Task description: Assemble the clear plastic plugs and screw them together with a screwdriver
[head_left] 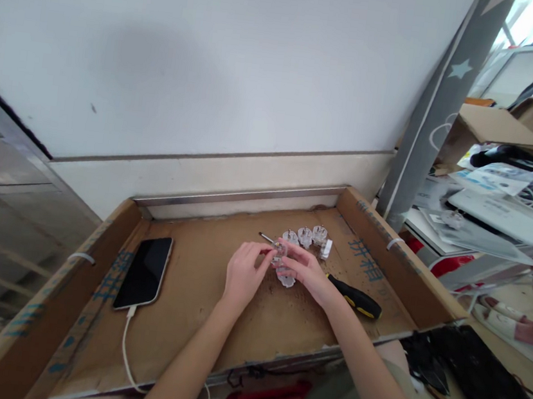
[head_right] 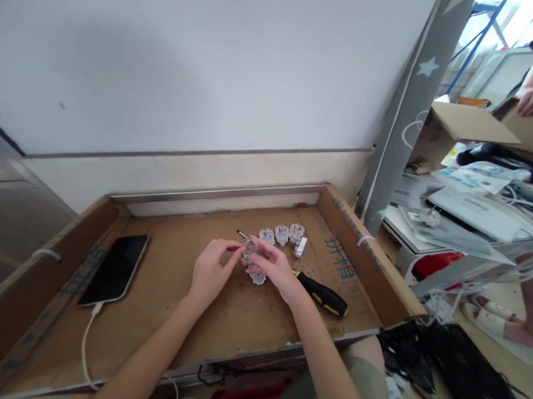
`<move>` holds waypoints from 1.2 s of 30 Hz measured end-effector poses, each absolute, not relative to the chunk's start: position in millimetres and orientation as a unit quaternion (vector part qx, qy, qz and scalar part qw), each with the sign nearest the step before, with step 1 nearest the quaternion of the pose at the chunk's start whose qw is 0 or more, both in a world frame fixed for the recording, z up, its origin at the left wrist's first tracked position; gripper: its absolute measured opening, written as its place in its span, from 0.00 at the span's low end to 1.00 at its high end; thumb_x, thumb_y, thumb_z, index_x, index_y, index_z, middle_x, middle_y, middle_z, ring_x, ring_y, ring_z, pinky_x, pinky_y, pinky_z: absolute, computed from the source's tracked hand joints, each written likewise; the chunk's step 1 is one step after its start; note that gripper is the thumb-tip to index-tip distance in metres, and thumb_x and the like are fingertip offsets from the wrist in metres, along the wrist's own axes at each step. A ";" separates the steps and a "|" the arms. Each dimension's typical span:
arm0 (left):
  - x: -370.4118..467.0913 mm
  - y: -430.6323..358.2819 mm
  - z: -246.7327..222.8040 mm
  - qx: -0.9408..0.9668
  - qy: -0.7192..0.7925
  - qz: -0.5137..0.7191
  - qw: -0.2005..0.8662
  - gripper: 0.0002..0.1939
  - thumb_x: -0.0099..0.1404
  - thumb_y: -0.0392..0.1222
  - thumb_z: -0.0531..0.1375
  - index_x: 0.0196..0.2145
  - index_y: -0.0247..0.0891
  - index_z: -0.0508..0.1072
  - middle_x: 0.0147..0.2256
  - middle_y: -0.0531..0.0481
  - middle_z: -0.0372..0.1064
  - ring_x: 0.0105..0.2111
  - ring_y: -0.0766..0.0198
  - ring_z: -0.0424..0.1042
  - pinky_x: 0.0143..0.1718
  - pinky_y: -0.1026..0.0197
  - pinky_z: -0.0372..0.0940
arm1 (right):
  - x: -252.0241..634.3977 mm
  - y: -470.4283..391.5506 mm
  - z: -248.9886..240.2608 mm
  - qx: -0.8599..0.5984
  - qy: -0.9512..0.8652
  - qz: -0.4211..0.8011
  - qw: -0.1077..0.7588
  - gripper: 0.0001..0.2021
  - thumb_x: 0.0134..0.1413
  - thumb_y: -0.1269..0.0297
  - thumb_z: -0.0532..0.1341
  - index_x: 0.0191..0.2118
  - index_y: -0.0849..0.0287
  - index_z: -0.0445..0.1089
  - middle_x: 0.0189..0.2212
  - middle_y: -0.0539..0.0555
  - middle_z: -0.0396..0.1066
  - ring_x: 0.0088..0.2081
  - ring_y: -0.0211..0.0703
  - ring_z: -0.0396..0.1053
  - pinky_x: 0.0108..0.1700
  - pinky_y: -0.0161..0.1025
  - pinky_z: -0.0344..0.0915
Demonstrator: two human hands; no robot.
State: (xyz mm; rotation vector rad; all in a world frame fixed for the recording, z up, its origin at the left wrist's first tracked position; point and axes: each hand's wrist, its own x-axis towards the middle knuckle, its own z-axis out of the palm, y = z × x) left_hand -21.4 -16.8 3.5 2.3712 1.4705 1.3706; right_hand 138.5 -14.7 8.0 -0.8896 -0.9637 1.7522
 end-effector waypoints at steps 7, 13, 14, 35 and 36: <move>-23.1 -15.3 3.7 0.759 0.476 0.444 0.016 0.05 0.65 0.41 0.56 0.34 0.39 0.70 0.33 0.50 0.72 0.34 0.63 0.68 0.38 0.61 0.62 | 138.7 -11.5 3.2 -0.361 -0.388 0.708 0.466 0.31 0.39 0.62 0.66 0.54 0.53 0.62 0.51 0.56 0.64 0.36 0.34 0.72 0.37 0.32 0.71; -21.7 -14.4 1.3 0.765 0.471 0.437 0.038 0.07 0.65 0.43 0.55 0.34 0.38 0.71 0.33 0.50 0.72 0.34 0.63 0.68 0.38 0.61 0.62 | 138.2 -12.2 3.0 -0.347 -0.389 0.720 0.457 0.31 0.37 0.63 0.68 0.53 0.55 0.63 0.51 0.57 0.65 0.36 0.37 0.72 0.36 0.34 0.71; -21.7 -14.4 0.8 0.764 0.471 0.438 0.049 0.08 0.66 0.43 0.55 0.35 0.39 0.71 0.33 0.50 0.72 0.35 0.63 0.68 0.38 0.61 0.63 | 138.3 -12.3 3.2 -0.346 -0.386 0.722 0.458 0.31 0.37 0.63 0.68 0.52 0.55 0.64 0.51 0.57 0.65 0.36 0.37 0.72 0.36 0.34 0.71; -42.5 7.4 -8.6 0.770 0.584 0.250 0.060 0.08 0.65 0.38 0.54 0.37 0.42 0.73 0.36 0.49 0.70 0.38 0.58 0.66 0.39 0.58 0.61 | 145.8 -3.3 -0.4 -0.336 -0.278 0.727 0.531 0.32 0.40 0.67 0.65 0.55 0.53 0.60 0.50 0.55 0.66 0.40 0.37 0.72 0.43 0.35 0.68; -44.5 6.6 -8.6 0.761 0.593 0.255 0.066 0.08 0.65 0.38 0.54 0.37 0.42 0.73 0.36 0.49 0.70 0.39 0.57 0.66 0.39 0.57 0.61 | 146.4 -3.7 0.3 -0.335 -0.277 0.726 0.534 0.32 0.40 0.67 0.64 0.55 0.53 0.60 0.50 0.55 0.66 0.41 0.37 0.71 0.43 0.35 0.68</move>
